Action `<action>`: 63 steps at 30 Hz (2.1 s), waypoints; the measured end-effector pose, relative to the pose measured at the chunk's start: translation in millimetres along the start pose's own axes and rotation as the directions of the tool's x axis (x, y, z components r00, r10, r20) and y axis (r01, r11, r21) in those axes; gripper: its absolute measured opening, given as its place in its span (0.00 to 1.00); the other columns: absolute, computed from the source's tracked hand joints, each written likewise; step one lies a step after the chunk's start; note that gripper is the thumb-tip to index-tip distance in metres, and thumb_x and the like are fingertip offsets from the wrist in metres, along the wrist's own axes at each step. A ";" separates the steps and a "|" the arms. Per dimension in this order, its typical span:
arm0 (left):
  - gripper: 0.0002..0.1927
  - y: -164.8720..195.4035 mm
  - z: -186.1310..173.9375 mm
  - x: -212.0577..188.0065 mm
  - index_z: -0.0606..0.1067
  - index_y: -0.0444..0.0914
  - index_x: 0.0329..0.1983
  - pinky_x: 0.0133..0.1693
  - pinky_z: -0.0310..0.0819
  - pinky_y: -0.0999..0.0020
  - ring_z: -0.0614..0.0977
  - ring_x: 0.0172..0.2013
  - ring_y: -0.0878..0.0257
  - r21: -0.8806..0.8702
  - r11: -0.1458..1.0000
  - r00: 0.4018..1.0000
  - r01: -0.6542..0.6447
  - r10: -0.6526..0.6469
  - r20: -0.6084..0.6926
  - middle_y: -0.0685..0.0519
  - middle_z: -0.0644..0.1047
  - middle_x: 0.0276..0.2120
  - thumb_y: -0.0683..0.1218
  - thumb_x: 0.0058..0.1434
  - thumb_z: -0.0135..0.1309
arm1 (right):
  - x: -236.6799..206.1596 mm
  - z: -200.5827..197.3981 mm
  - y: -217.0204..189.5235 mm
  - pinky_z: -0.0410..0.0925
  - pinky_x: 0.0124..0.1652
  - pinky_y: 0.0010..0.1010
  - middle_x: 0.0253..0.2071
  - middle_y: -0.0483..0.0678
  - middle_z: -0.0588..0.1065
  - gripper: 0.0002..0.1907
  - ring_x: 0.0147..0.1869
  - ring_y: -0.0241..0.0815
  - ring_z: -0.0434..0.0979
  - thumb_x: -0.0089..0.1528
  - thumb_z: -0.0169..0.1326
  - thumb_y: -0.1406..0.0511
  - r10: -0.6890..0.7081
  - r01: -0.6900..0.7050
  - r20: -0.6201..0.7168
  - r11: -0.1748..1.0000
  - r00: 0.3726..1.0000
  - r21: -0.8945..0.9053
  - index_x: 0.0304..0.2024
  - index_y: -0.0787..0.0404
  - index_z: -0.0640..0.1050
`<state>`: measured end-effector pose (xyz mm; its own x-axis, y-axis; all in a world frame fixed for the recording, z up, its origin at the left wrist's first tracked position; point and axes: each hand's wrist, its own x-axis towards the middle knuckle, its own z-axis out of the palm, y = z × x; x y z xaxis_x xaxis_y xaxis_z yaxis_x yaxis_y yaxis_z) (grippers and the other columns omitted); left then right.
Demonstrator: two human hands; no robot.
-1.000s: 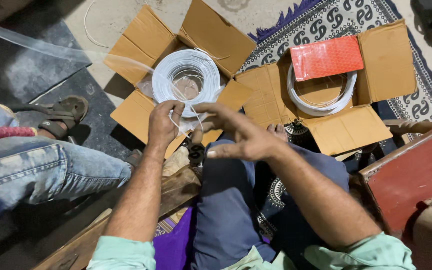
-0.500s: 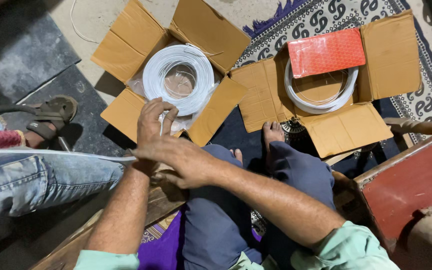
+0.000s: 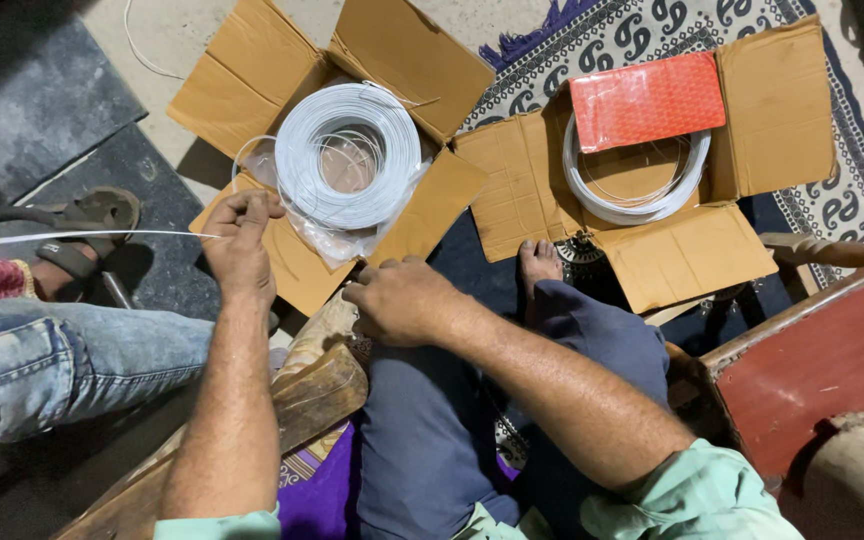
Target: The person folds small white rectangular pieces and inserts them into a cylindrical metal container. They then unwind a long white plastic tube from a spool and coil it into a cardboard box.
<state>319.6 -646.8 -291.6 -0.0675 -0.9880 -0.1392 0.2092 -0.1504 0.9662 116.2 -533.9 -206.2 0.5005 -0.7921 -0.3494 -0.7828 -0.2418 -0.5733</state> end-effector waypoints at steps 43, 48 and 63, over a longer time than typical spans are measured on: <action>0.13 39.2 -3.0 68.6 0.73 0.34 0.38 0.45 0.76 0.64 0.79 0.36 0.61 0.081 0.957 0.929 -0.278 0.289 -0.231 0.49 0.78 0.34 0.47 0.78 0.55 | -9.1 -9.4 18.1 0.70 0.49 0.49 0.46 0.53 0.77 0.24 0.52 0.56 0.78 0.60 0.58 0.49 0.070 -0.070 -0.064 0.998 0.995 0.004 0.52 0.55 0.78; 0.20 27.0 -4.6 51.1 0.75 0.38 0.28 0.41 0.75 0.63 0.79 0.32 0.61 0.006 0.975 0.942 -0.222 0.216 -0.256 0.51 0.79 0.28 0.54 0.72 0.51 | -1.8 -8.1 23.1 0.70 0.46 0.49 0.44 0.56 0.78 0.27 0.50 0.59 0.78 0.57 0.60 0.53 0.047 -0.045 -0.107 0.999 0.993 0.019 0.55 0.59 0.77; 0.17 48.5 21.0 43.1 0.72 0.38 0.39 0.28 0.76 0.63 0.76 0.21 0.61 -0.432 0.900 0.936 0.063 -0.203 -0.287 0.53 0.73 0.22 0.57 0.71 0.47 | 14.7 -27.8 6.0 0.71 0.53 0.47 0.51 0.54 0.78 0.28 0.55 0.58 0.77 0.59 0.57 0.50 0.103 -0.105 -0.037 0.994 0.994 -0.033 0.58 0.54 0.77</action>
<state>306.4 -695.9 -246.2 0.1741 -0.9047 -0.3890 0.6056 -0.2131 0.7667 108.6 -562.5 -194.2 0.4030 -0.8330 -0.3790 -0.8428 -0.1763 -0.5086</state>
